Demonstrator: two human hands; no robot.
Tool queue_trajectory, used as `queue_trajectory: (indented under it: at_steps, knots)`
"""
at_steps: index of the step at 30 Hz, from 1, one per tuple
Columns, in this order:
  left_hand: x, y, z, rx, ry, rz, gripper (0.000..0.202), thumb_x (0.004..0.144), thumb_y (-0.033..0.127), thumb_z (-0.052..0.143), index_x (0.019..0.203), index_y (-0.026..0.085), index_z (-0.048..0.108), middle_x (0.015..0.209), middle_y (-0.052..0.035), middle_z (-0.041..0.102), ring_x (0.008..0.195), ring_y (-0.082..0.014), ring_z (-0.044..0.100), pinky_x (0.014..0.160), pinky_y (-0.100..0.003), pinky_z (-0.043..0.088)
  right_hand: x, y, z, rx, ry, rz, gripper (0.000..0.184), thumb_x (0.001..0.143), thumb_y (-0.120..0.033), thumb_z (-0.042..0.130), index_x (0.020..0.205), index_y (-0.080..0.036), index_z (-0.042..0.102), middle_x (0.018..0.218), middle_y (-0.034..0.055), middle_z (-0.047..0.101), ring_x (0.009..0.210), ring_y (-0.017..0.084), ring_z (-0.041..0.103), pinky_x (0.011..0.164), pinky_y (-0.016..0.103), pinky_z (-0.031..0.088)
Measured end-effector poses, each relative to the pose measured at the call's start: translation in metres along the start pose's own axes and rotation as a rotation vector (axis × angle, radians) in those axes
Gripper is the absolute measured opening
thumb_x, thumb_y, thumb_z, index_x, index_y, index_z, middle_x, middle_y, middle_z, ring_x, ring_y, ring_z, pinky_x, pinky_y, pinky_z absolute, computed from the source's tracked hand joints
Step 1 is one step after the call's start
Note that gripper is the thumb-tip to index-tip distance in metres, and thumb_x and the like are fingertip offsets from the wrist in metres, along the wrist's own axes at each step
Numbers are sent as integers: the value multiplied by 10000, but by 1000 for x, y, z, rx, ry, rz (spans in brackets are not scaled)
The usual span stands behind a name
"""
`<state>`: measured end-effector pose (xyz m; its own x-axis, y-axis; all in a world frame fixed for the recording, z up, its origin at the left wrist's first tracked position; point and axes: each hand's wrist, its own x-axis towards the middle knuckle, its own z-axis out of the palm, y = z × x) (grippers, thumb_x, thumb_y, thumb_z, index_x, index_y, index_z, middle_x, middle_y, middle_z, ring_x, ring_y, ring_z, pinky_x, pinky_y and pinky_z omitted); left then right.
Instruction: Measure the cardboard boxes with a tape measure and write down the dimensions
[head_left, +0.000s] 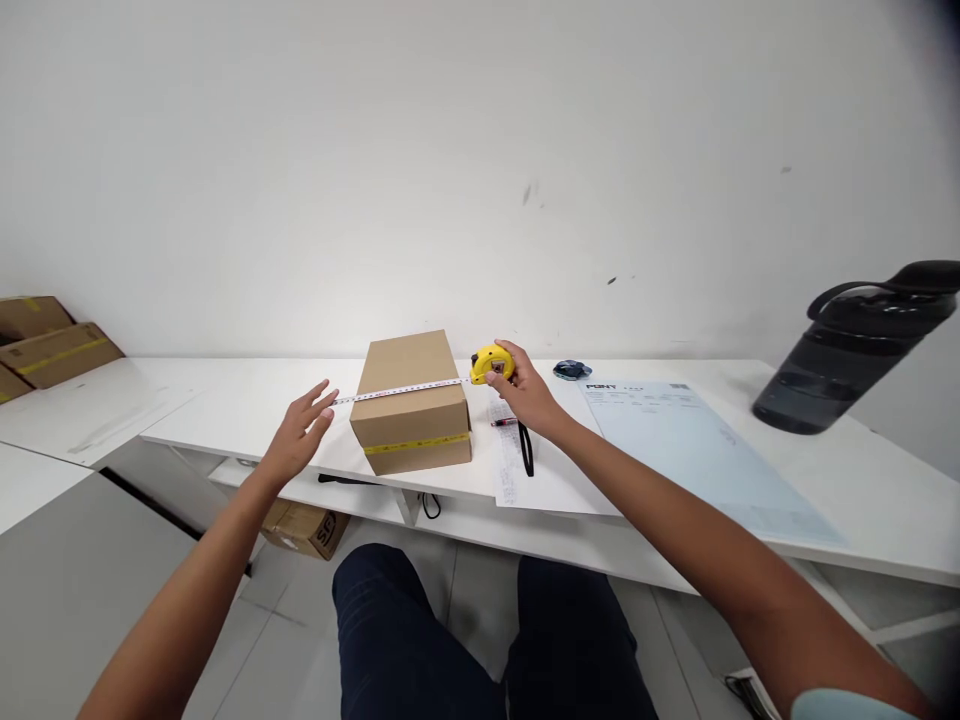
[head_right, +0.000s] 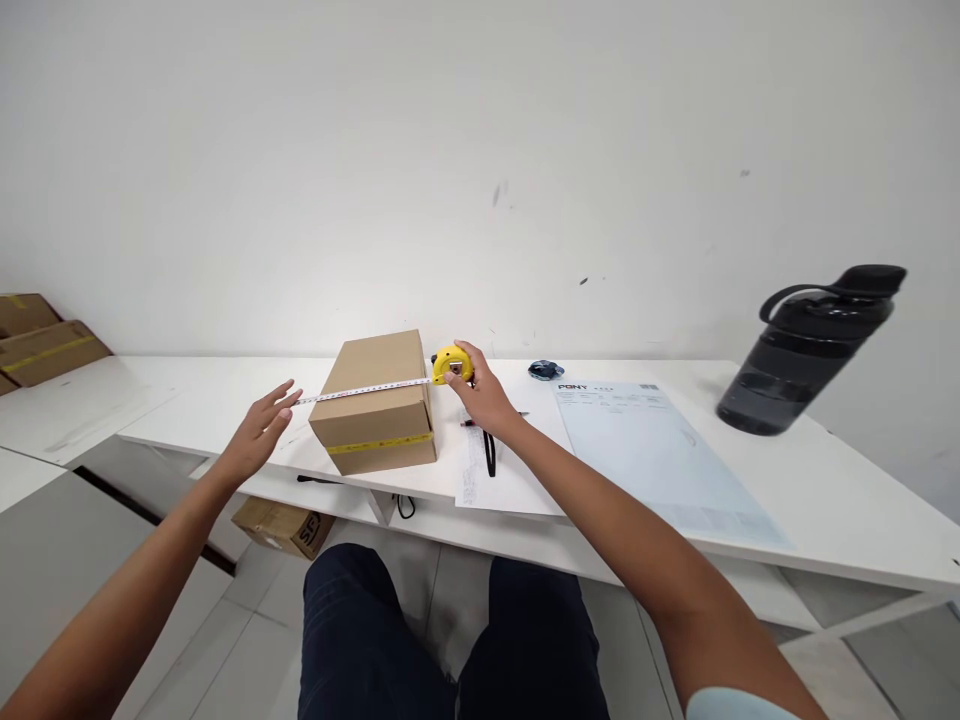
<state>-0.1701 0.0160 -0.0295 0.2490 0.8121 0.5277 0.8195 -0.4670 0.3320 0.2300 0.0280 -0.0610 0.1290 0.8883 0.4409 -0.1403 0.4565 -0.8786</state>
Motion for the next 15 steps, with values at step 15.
queue_trajectory:
  at_steps: [15]
  knots:
    - [2, 33, 35, 74, 36, 191, 544, 1009, 545, 459, 1432, 215, 550, 1509, -71, 552, 1446, -273, 462, 1189, -487, 416, 7, 14, -6, -340, -205, -46, 631, 887, -458, 684, 1460, -366, 435, 1140, 35, 619, 780, 171, 545, 774, 381, 543]
